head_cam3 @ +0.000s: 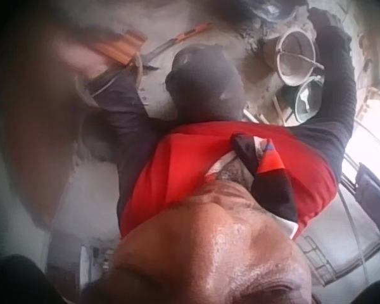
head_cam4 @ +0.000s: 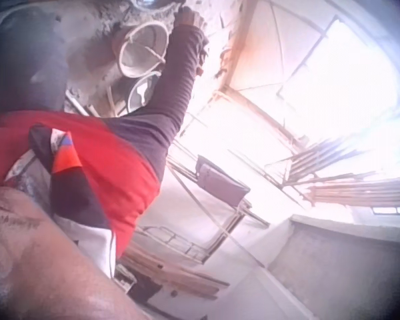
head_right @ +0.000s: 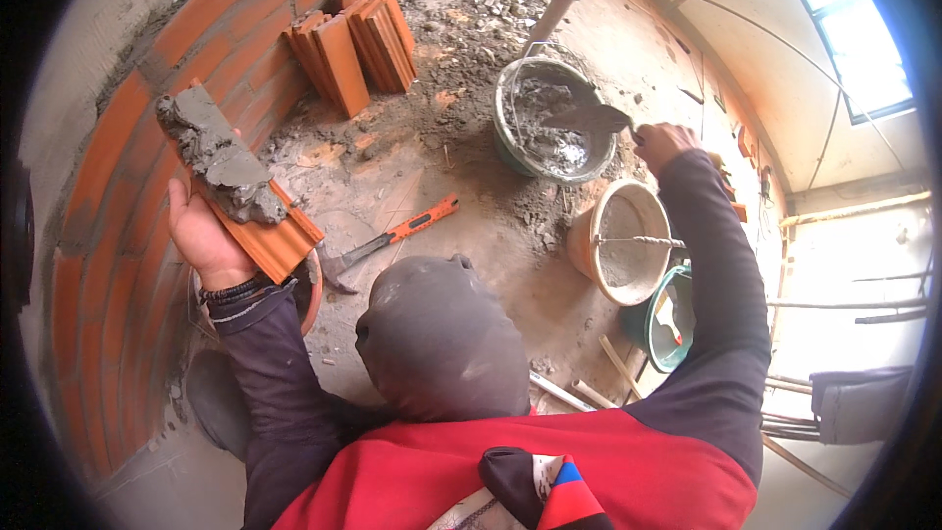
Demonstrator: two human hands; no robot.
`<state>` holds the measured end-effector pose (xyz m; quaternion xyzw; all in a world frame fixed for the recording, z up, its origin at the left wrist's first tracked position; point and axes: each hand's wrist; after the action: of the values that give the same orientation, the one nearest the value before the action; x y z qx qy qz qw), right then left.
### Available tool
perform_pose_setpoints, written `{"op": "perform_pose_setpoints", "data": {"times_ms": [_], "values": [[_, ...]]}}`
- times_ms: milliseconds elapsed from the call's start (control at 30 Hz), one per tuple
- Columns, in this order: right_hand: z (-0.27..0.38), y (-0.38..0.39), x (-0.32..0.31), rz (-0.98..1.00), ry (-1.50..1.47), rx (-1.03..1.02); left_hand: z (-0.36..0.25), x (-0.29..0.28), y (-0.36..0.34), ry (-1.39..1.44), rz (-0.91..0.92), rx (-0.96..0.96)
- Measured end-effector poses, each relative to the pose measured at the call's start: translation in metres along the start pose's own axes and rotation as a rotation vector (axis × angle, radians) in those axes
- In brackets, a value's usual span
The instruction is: The person applies mortar to a brick and places it on a wall using a trowel.
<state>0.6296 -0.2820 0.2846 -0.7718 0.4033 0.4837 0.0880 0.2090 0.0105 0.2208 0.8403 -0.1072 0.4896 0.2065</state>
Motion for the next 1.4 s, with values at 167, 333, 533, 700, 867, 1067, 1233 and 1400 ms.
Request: {"op": "perform_pose_setpoints", "data": {"times_ms": [167,333,533,700,867,1067,1233,1400], "values": [[0.040,-0.056,0.008,0.129,0.236,0.002,0.005,-0.002,0.000,-0.005,0.004,-0.009],[0.073,-0.055,-0.011,0.185,0.394,-0.095,0.009,0.000,0.002,-0.045,-0.049,-0.011],[0.061,-0.063,-0.005,0.146,0.383,-0.214,0.008,-0.012,-0.006,-0.072,0.002,-0.007],[0.050,-0.065,-0.004,0.171,0.348,-0.272,0.013,-0.013,-0.009,-0.078,0.011,-0.010],[0.051,-0.060,-0.008,0.188,0.280,-0.327,0.015,-0.013,-0.008,-0.046,-0.004,-0.029],[0.026,-0.087,0.042,0.339,0.097,-0.455,0.019,-0.011,-0.006,-0.047,0.001,-0.041],[0.004,-0.058,0.042,0.518,-0.496,-0.263,0.024,-0.011,-0.006,-0.011,-0.055,-0.053],[-0.032,-0.021,0.114,0.125,-0.740,-0.324,0.046,-0.008,-0.010,-0.012,-0.055,-0.072]]}}
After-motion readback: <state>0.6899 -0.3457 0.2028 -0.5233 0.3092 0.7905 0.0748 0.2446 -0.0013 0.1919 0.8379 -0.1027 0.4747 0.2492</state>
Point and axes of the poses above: each hand's wrist, its own y-axis away from the middle knuckle, its own x-axis out of the palm, z = x × y, and after that the axes turned 5 degrees about y, right-handed
